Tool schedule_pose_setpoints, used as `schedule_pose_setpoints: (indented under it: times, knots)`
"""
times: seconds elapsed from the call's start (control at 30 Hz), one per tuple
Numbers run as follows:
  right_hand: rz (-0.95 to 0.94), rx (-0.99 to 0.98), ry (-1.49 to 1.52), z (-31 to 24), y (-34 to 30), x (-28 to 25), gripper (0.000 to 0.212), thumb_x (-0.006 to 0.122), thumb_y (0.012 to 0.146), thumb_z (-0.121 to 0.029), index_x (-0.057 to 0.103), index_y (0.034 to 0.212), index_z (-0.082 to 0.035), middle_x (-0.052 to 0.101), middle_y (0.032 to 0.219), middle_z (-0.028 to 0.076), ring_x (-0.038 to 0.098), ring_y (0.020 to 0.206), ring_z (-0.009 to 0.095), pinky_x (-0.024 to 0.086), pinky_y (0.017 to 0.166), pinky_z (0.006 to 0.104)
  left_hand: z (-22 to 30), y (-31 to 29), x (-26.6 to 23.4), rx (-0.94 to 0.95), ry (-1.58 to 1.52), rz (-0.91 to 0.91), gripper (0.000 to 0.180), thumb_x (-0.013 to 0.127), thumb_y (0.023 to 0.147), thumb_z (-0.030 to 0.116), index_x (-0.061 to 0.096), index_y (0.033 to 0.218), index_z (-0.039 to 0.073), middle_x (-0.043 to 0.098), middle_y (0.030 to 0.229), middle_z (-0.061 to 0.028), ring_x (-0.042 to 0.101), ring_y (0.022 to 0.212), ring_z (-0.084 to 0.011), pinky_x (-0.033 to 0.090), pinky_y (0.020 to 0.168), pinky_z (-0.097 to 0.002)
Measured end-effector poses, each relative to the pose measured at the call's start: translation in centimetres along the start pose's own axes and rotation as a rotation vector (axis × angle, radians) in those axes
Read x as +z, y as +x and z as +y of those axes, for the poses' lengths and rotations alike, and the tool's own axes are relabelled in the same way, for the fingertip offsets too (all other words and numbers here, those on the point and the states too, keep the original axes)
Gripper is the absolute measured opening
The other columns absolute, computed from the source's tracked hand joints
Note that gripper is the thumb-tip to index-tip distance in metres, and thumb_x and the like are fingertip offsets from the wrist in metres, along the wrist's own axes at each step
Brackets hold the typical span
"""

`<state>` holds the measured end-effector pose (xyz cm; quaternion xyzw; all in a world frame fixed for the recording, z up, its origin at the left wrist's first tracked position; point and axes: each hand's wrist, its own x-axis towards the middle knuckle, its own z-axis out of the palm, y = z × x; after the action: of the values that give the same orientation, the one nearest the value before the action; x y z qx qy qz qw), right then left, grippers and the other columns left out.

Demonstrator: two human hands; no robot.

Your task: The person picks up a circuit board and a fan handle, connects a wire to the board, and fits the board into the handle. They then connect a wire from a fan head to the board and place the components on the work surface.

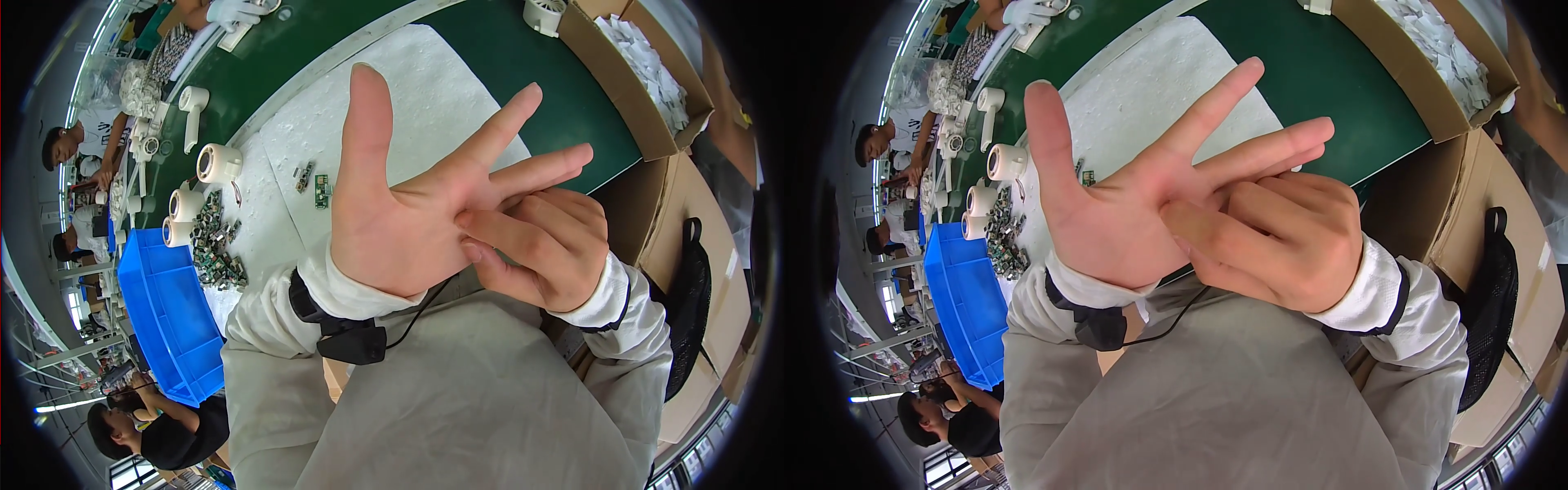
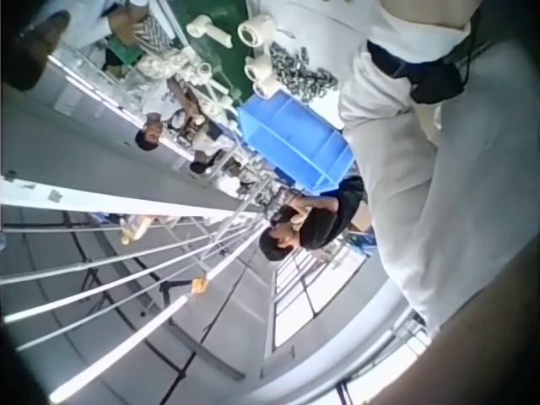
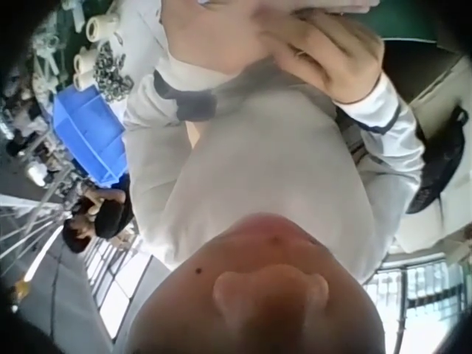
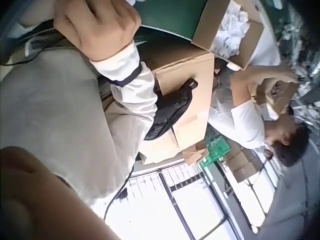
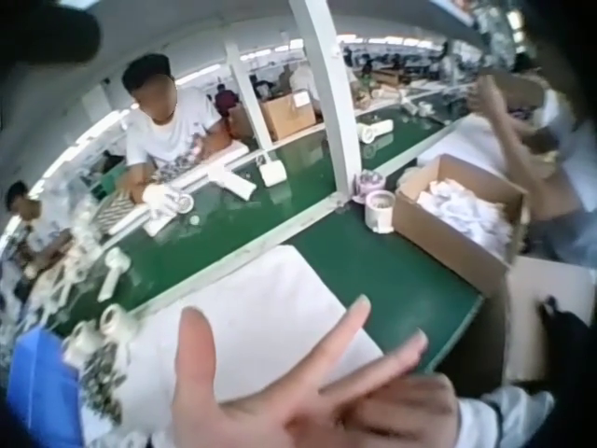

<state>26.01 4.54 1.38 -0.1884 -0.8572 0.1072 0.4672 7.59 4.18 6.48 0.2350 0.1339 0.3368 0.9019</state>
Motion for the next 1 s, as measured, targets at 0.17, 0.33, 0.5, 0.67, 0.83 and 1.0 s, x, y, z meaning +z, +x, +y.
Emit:
schedule_pose_setpoints:
  times: [0.17, 0.33, 0.5, 0.67, 0.83, 1.0]
  knots:
    - [-0.011, -0.049, -0.035, 0.0, 0.3, -0.7, 0.039, 0.085, 0.073, -0.007, 0.073, 0.110, -0.003, 0.057, 0.067, 0.003, 0.057, 0.054, 0.019, 0.047, 0.050, 0.0299, 0.1, 0.0, -0.2, 0.016, -0.056, -0.071, 0.118, 0.005, 0.071, 0.104, 0.010, 0.165, 0.032, 0.016, 0.167, -0.0270, 0.021, 0.154, -0.0404, 0.017, 0.121, -0.0501]
    - [0.021, -0.109, -0.015, 0.3, 0.2, -0.7, 0.038, 0.086, 0.071, -0.008, 0.076, 0.107, -0.002, 0.055, 0.068, 0.002, 0.055, 0.054, 0.018, 0.046, 0.050, 0.0292, 0.2, 0.1, 0.0, 0.053, -0.103, -0.071, 0.118, 0.005, 0.072, 0.103, 0.009, 0.166, 0.031, 0.016, 0.168, -0.0261, 0.015, 0.155, -0.0396, 0.009, 0.123, -0.0514]
    - [0.084, -0.089, -0.027, 0.2, 0.2, -0.3, 0.037, 0.085, 0.071, -0.008, 0.076, 0.106, -0.002, 0.058, 0.072, 0.002, 0.059, 0.059, 0.018, 0.048, 0.053, 0.0295, -0.1, 0.1, -0.3, 0.070, -0.046, -0.017, 0.118, 0.005, 0.073, 0.102, 0.008, 0.166, 0.030, 0.016, 0.168, -0.0247, 0.013, 0.156, -0.0383, 0.007, 0.124, -0.0517]
    - [0.139, -0.037, -0.010, 0.2, 0.5, 0.5, 0.039, 0.085, 0.066, -0.006, 0.077, 0.104, -0.004, 0.060, 0.077, 0.003, 0.060, 0.062, 0.018, 0.049, 0.053, 0.0292, -0.4, 0.1, -0.6, 0.072, -0.051, -0.029, 0.118, 0.005, 0.073, 0.102, 0.008, 0.166, 0.030, 0.015, 0.168, -0.0238, 0.014, 0.156, -0.0374, 0.009, 0.124, -0.0506]
    - [0.163, -0.009, -0.026, 0.2, 0.4, 0.4, 0.042, 0.084, 0.057, -0.004, 0.078, 0.099, -0.007, 0.054, 0.074, 0.001, 0.056, 0.058, 0.015, 0.045, 0.047, 0.0277, -0.6, 0.2, -0.3, 0.054, -0.025, -0.061, 0.119, 0.006, 0.073, 0.103, 0.008, 0.166, 0.029, 0.014, 0.168, -0.0254, 0.016, 0.156, -0.0366, 0.012, 0.123, -0.0489]
    - [0.018, 0.022, 0.009, 0.0, 0.2, -0.7, 0.031, 0.085, 0.072, -0.006, 0.075, 0.100, -0.002, 0.066, 0.080, 0.006, 0.064, 0.064, 0.020, 0.052, 0.056, 0.0305, -0.7, 0.2, -0.4, 0.044, 0.009, -0.053, 0.119, 0.006, 0.073, 0.103, 0.009, 0.166, 0.028, 0.015, 0.167, -0.0274, 0.019, 0.155, -0.0364, 0.015, 0.123, -0.0475]
